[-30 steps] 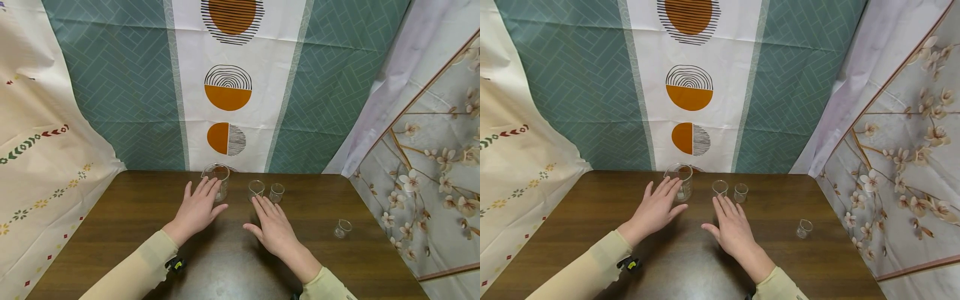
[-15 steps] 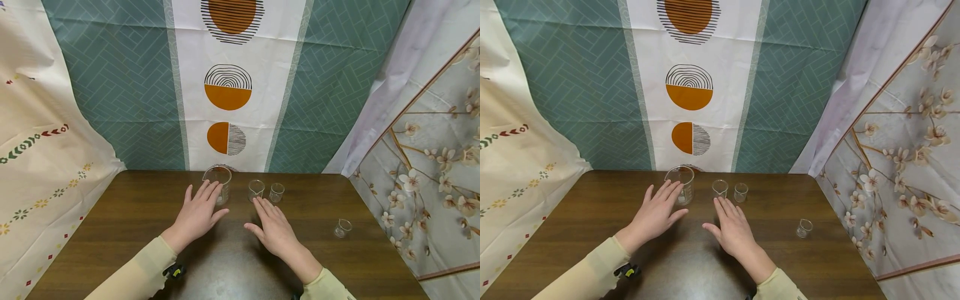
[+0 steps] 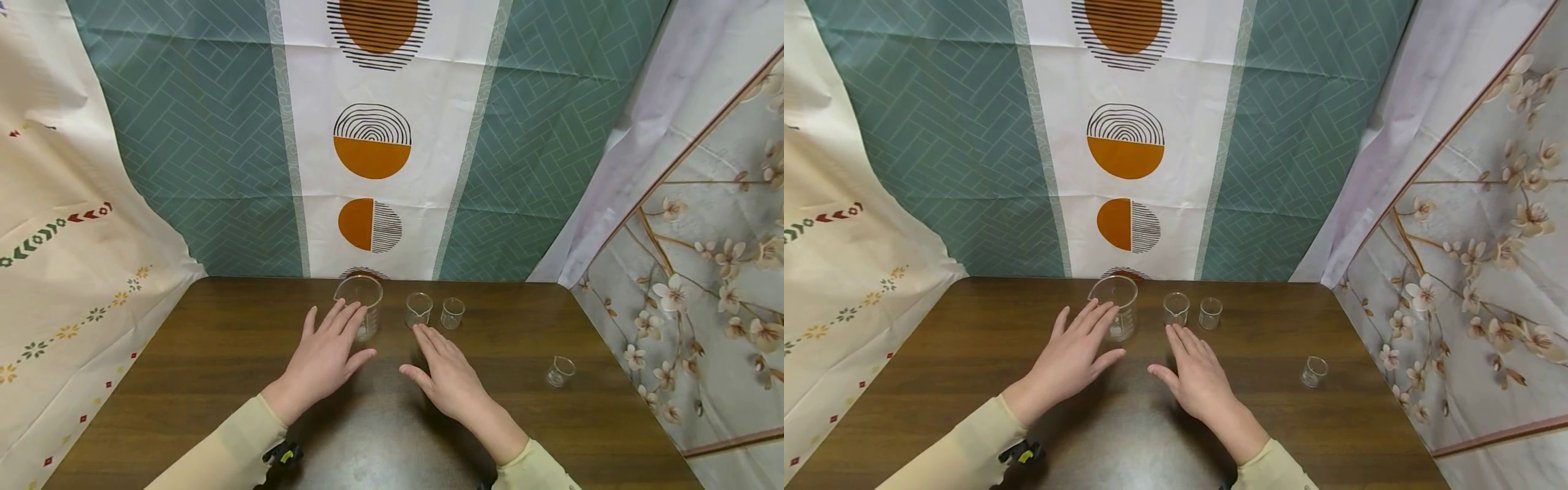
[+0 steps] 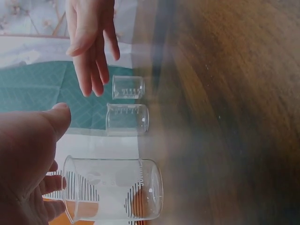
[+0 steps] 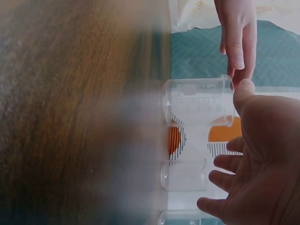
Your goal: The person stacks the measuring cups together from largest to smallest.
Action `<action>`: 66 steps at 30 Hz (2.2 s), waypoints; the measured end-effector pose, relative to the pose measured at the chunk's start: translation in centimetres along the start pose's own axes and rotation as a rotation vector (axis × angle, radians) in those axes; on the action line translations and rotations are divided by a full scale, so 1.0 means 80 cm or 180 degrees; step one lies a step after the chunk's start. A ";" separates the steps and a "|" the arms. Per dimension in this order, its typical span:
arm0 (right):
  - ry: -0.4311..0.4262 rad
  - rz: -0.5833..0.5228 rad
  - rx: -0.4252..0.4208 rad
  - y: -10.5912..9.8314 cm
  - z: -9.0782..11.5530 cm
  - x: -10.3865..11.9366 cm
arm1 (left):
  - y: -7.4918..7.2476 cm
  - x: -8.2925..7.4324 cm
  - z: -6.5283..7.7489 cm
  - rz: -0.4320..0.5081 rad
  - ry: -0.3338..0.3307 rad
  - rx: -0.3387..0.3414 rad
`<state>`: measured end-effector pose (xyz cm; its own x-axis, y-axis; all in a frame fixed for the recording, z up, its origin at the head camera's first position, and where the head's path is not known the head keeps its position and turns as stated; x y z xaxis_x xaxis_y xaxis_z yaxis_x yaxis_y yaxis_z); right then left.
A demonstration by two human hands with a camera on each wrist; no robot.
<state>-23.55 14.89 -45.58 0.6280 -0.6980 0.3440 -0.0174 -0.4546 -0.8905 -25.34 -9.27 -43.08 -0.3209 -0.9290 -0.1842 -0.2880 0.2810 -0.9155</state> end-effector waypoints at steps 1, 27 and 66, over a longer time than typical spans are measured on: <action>0.0007 -0.0035 0.0000 0.000 0.000 0.000 | 0.000 -0.001 0.001 0.0006 0.0003 -0.0001; 0.0079 -0.0434 0.0056 0.004 0.008 -0.003 | -0.009 -0.017 0.028 0.0092 0.0167 -0.0040; 0.0228 -0.1026 0.0021 0.004 0.003 -0.006 | -0.020 -0.045 0.065 0.0299 0.0509 -0.0089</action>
<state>-23.66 15.20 -46.06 0.5441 -0.5561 0.6283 0.1785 -0.6549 -0.7343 -19.02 -7.65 -42.84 -0.4861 -0.8490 -0.2073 -0.2744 0.3735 -0.8861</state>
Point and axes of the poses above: each hand's wrist, its own z-axis away from the middle knuckle, its own y-axis out of the palm, x = y × z, the point moved 4 cm from there along -z, towards the middle knuckle, and after that the axes turned 13 degrees about -y, right-handed, at the moved point
